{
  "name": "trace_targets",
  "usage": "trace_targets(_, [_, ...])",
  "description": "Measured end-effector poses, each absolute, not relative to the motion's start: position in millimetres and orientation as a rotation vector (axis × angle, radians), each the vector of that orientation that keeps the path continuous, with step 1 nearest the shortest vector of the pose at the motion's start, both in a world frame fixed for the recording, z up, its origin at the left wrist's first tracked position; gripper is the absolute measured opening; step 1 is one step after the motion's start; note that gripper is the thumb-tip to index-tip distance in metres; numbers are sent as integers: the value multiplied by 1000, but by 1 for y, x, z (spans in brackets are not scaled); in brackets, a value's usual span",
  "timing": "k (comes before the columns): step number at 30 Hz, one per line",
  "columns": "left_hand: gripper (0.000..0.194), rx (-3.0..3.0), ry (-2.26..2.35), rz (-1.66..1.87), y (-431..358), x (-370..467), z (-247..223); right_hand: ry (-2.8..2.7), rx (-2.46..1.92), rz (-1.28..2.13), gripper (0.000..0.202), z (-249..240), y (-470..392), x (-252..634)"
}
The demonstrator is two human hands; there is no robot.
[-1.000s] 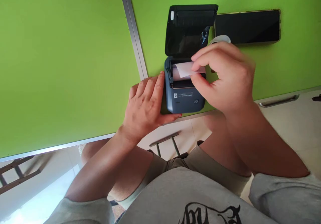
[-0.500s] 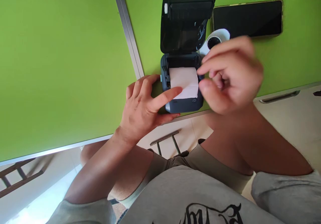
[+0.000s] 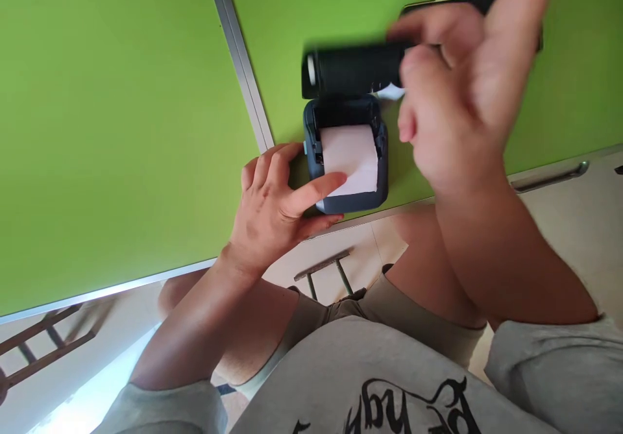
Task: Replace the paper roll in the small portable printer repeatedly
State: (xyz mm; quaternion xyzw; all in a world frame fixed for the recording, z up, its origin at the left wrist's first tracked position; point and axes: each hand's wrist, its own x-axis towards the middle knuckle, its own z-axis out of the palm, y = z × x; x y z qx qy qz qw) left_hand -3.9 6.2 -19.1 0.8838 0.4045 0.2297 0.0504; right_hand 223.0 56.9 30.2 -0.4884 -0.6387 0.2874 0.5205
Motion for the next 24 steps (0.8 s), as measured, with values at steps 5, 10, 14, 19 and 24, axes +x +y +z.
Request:
trace_targets(5, [52,2675,1219,728,4,-2,-20,-1322,-1076,628,19,22,48,222])
trace_targets(10, [68,2679,1242,719,3,1,-16,-1555,-1241,740,61,6,39,233])
trace_targets(14, [80,2677,1289,623,4,2,-12,-1659,-1261,760,63,8,38,240])
trace_targets(19, [83,2660,1315,599,5,2,-12,-1759,-1238,887,52,19,39,241])
trace_targets(24, [87,2631,1366,586,7,3,-14,-1750,-1236,999,51,23,43,242])
